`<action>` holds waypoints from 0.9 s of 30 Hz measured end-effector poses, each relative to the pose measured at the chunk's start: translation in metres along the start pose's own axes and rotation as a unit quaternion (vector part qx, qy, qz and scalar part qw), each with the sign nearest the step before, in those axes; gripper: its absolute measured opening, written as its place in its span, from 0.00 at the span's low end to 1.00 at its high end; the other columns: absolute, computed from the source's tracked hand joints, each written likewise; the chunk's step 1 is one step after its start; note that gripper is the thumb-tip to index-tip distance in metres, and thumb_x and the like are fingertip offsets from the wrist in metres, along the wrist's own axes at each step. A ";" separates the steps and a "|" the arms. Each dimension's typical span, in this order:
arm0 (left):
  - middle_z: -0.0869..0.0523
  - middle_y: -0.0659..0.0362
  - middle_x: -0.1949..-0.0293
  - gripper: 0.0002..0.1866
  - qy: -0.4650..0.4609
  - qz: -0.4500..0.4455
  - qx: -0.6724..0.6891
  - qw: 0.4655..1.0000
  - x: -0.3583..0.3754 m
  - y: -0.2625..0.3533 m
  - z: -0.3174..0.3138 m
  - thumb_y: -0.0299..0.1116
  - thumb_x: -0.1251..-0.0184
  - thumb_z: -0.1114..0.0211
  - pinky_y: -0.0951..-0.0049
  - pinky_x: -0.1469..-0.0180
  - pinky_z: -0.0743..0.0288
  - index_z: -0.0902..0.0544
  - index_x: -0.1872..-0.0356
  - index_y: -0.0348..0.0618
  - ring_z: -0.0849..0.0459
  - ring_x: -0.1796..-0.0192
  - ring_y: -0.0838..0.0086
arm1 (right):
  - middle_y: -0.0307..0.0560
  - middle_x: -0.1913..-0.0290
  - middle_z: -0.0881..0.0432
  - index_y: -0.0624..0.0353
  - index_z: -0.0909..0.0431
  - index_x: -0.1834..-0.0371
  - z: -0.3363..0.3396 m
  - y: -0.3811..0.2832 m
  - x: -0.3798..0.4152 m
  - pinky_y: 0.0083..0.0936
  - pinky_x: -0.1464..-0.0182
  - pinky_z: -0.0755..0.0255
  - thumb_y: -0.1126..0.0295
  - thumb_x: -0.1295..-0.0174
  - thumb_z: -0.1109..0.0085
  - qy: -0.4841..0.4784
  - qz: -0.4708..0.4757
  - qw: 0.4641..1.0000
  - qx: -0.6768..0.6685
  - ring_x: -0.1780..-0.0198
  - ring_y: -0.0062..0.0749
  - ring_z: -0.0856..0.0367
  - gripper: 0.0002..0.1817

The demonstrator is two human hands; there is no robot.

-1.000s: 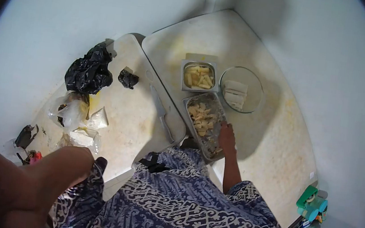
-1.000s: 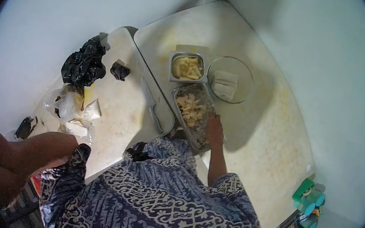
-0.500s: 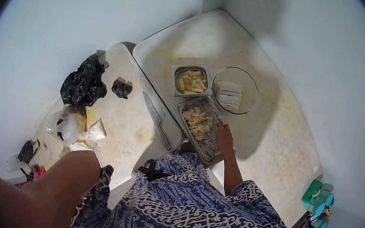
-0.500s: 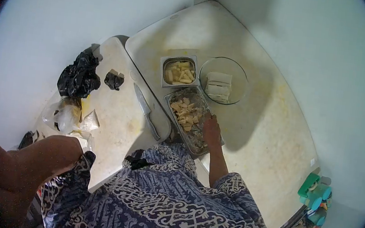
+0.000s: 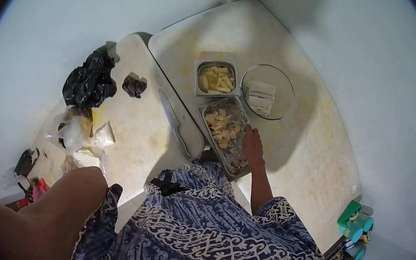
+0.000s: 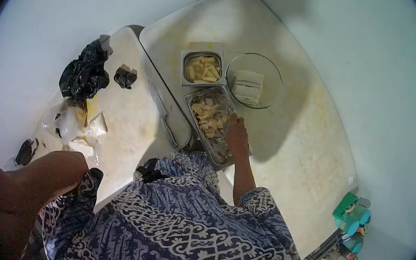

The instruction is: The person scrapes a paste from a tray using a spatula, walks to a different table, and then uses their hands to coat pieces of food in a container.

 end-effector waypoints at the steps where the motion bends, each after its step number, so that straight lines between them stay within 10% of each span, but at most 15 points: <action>1: 0.21 0.60 0.61 0.10 0.012 -0.002 -0.004 1.000 0.000 -0.002 0.001 0.26 0.36 0.37 0.75 0.57 0.28 0.23 0.54 0.40 0.23 0.61 0.75 | 0.66 0.54 0.26 0.62 0.30 0.47 0.001 -0.004 -0.004 0.52 0.54 0.25 0.77 0.36 0.57 0.006 0.001 1.000 -0.007 0.54 0.65 0.22 0.15; 6: 0.21 0.59 0.60 0.09 0.220 0.088 -0.073 0.969 0.068 -0.039 0.034 0.28 0.34 0.38 0.74 0.56 0.27 0.24 0.54 0.40 0.23 0.60 0.75 | 0.68 0.53 0.27 0.64 0.34 0.44 0.002 -0.001 -0.001 0.52 0.55 0.25 0.80 0.38 0.56 0.053 0.002 0.998 -0.024 0.55 0.65 0.22 0.18; 9: 0.21 0.59 0.60 0.09 0.369 0.348 -0.106 0.855 0.187 -0.108 0.018 0.28 0.33 0.39 0.74 0.55 0.27 0.24 0.54 0.40 0.23 0.60 0.75 | 0.70 0.53 0.28 0.66 0.35 0.42 -0.010 0.001 0.005 0.52 0.56 0.25 0.82 0.39 0.56 0.085 0.028 0.996 -0.017 0.56 0.66 0.22 0.19; 12: 0.21 0.59 0.59 0.09 0.239 0.591 0.036 0.769 0.294 -0.174 -0.099 0.29 0.32 0.39 0.74 0.55 0.27 0.24 0.54 0.40 0.23 0.60 0.75 | 0.72 0.52 0.29 0.69 0.35 0.43 -0.026 -0.012 -0.001 0.51 0.55 0.25 0.83 0.40 0.57 0.118 0.141 0.979 0.091 0.54 0.67 0.23 0.20; 14: 0.17 0.59 0.65 0.14 0.011 0.657 0.023 0.753 0.334 -0.179 -0.187 0.30 0.34 0.35 0.72 0.59 0.25 0.23 0.50 0.40 0.20 0.64 0.75 | 0.73 0.52 0.29 0.70 0.35 0.44 -0.034 -0.024 -0.005 0.49 0.53 0.25 0.84 0.40 0.57 0.104 0.152 0.979 0.091 0.52 0.67 0.23 0.19; 17: 0.15 0.53 0.66 0.16 -0.080 0.647 0.124 0.748 0.406 -0.156 -0.280 0.30 0.33 0.37 0.69 0.67 0.22 0.25 0.48 0.35 0.15 0.68 0.70 | 0.73 0.50 0.29 0.69 0.33 0.45 -0.024 -0.033 0.003 0.48 0.50 0.25 0.83 0.40 0.56 0.027 0.057 0.998 -0.005 0.49 0.66 0.24 0.18; 20: 0.15 0.49 0.65 0.18 -0.059 0.737 0.193 0.645 0.410 -0.145 -0.309 0.29 0.32 0.39 0.70 0.67 0.21 0.28 0.44 0.34 0.12 0.66 0.66 | 0.72 0.50 0.29 0.68 0.33 0.44 -0.008 -0.035 0.010 0.49 0.49 0.26 0.81 0.39 0.56 -0.027 0.035 0.999 -0.001 0.48 0.65 0.24 0.18; 27: 0.15 0.47 0.63 0.15 -0.013 0.774 0.234 0.587 0.435 -0.147 -0.355 0.27 0.33 0.38 0.69 0.67 0.20 0.30 0.50 0.34 0.11 0.64 0.64 | 0.69 0.49 0.27 0.65 0.31 0.45 -0.018 -0.025 -0.033 0.50 0.50 0.26 0.80 0.39 0.53 0.036 0.033 0.999 -0.007 0.50 0.64 0.23 0.18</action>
Point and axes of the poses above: each hand's wrist, its own x-axis away from the middle knuckle, its own z-axis out of the back of the hand, y = z × x, the point moved 8 cm from there along -x, towards the middle knuckle
